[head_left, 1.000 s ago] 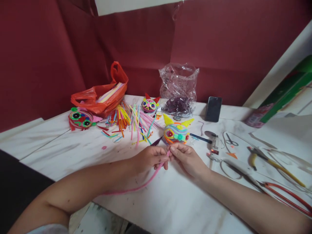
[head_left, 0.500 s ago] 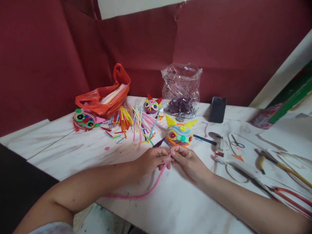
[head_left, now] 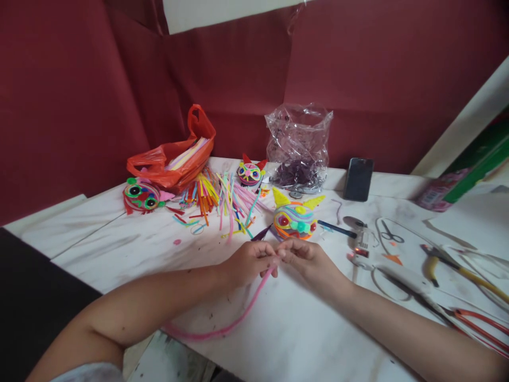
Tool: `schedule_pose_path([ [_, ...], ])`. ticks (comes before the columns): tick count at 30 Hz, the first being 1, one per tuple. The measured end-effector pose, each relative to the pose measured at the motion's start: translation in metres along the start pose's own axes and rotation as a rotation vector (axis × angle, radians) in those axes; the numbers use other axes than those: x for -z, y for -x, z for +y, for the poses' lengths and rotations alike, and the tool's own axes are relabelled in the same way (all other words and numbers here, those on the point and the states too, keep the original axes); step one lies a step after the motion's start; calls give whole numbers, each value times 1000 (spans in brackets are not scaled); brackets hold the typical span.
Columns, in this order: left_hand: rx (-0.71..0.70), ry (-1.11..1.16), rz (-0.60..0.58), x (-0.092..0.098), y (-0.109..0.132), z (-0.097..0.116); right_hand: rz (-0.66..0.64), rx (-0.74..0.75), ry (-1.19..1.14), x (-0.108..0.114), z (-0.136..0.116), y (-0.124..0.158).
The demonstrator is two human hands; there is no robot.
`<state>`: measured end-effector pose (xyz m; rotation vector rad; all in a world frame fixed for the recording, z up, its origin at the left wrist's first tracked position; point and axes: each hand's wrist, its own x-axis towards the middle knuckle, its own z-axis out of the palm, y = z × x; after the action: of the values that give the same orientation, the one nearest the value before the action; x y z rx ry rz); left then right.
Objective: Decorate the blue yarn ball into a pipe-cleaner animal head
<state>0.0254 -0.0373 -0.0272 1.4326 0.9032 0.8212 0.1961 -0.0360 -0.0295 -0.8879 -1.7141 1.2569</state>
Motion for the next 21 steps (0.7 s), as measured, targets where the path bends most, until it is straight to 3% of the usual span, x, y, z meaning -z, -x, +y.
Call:
schedule_pose_path([
  [3, 2, 121, -30, -2, 1, 1, 0, -52, -201, -3, 1, -1],
  [7, 41, 264, -95, -1, -1, -2, 12, -54, -297, -6, 1, -1],
  [10, 49, 247, -102, 0, -2, -4, -22, -48, -304, -6, 3, -1],
  [13, 68, 142, -86, 1, -3, -6, -23, 35, -13, -2, 1, 1],
  [17, 110, 15, -62, 1, -4, -7, -97, 335, 539, 5, -6, 4],
  [19, 111, -27, -59, 2, -4, -8, -143, 442, 685, 7, -8, 5],
  [21, 107, -54, -65, 3, -4, -8, -152, 457, 698, 8, -7, 5],
])
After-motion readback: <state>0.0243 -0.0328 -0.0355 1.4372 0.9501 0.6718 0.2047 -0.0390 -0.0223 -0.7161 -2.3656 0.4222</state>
